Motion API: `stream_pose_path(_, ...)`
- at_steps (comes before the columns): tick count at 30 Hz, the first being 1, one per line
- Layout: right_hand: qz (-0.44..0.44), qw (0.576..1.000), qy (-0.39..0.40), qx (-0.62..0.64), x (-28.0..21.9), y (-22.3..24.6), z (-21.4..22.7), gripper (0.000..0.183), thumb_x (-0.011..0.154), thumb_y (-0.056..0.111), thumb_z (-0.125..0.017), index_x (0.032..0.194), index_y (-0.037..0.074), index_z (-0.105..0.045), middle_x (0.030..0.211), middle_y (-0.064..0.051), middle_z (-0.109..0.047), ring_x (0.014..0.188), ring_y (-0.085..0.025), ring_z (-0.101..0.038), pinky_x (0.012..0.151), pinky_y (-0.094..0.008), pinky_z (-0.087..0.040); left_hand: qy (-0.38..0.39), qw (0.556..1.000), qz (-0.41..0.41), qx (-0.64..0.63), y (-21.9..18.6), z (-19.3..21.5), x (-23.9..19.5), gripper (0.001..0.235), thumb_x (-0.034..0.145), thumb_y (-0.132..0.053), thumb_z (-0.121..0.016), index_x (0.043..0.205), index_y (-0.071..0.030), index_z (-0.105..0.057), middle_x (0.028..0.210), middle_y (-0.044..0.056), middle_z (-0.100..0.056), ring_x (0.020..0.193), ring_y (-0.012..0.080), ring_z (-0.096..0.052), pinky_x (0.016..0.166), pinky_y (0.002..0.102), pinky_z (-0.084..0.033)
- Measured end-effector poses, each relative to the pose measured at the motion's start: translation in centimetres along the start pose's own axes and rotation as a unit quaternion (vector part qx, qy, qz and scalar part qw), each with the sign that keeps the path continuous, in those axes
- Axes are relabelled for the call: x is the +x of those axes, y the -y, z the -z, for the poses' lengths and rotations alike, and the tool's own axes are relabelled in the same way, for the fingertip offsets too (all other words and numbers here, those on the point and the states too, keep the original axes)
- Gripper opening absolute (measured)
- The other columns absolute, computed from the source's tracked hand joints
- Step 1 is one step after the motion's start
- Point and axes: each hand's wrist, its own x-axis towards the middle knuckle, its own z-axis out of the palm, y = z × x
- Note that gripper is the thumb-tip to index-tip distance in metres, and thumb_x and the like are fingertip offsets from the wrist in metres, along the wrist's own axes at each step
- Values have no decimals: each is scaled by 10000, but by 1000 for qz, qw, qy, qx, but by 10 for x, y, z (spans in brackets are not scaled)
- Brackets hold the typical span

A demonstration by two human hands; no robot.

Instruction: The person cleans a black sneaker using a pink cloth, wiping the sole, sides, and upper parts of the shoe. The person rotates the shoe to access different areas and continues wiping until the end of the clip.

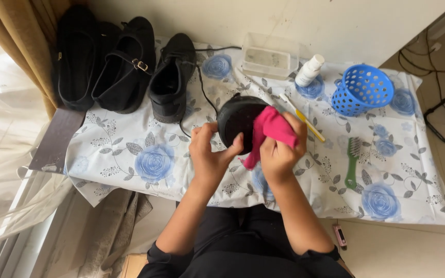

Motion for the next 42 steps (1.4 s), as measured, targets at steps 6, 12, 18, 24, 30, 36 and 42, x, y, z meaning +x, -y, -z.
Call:
stream_pose_path(6, 19, 995, 97, 26, 32, 50, -2, 166, 740, -61, -506, 823, -14, -642, 970, -69, -630, 846, -271, -544, 932, -418, -328, 8, 999, -39, 4, 9, -5, -13, 313, 590, -104, -828, 755, -116, -563, 647, -19, -577, 614, 208, -528, 713, 277, -387)
stream_pose_path(12, 26, 998, 50, -35, 39, 33, 2, 281, 778, -72, -446, 660, 109, -624, 782, -4, -595, 649, -188, -428, 684, -301, -351, 33, 996, -81, -16, -6, -1, -5, 323, 589, -134, -849, 762, -75, -583, 667, 11, -616, 604, 209, -581, 679, 295, -405)
stream_pose_path(18, -145, 987, 66, 31, -20, -7, -10, 230, 766, -151, -447, 753, -13, -630, 733, -106, -542, 708, -329, -494, 767, -407, -395, 88, 996, 21, 0, -1, 30, 5, 404, 613, -106, -811, 892, -9, -536, 741, 160, -618, 716, 351, -609, 705, 413, -455)
stream_pose_path(24, -234, 960, 152, -30, -70, -5, -9, 262, 780, -104, -516, 975, 9, -648, 1055, -176, -550, 951, -393, -506, 833, -446, -409, 134, 969, 188, 88, -27, 59, 37, 893, 642, -197, -814, 1364, -100, -296, 1105, 329, -557, 996, 533, -507, 854, 581, -394)
stream_pose_path(30, -391, 914, 4, 110, -59, -3, -13, 164, 895, -40, -468, 971, 11, -604, 848, -120, -570, 768, -230, -630, 629, -302, -515, 146, 947, 247, 146, -11, 49, 24, 678, 601, -319, -830, 1159, -104, -510, 901, 285, -619, 863, 498, -581, 792, 539, -446)
stream_pose_path(36, -176, 975, 77, 108, 9, 33, -47, 250, 922, 11, -377, 1106, 22, -545, 1018, -123, -636, 951, -298, -616, 787, -346, -516, 136, 927, 322, 136, 6, 24, -1, 674, 641, -399, -795, 1182, -176, -459, 992, 232, -618, 927, 448, -583, 831, 506, -446)
stream_pose_path(42, -136, 914, 377, 63, -48, 30, -34, 470, 843, 288, -555, 1299, 231, -454, 1316, -103, -415, 1152, -465, -409, 838, -662, -338, 161, 919, 326, 151, 35, 33, -10, 632, 688, -378, -755, 1200, -171, -448, 1058, 188, -593, 963, 427, -573, 848, 515, -436)
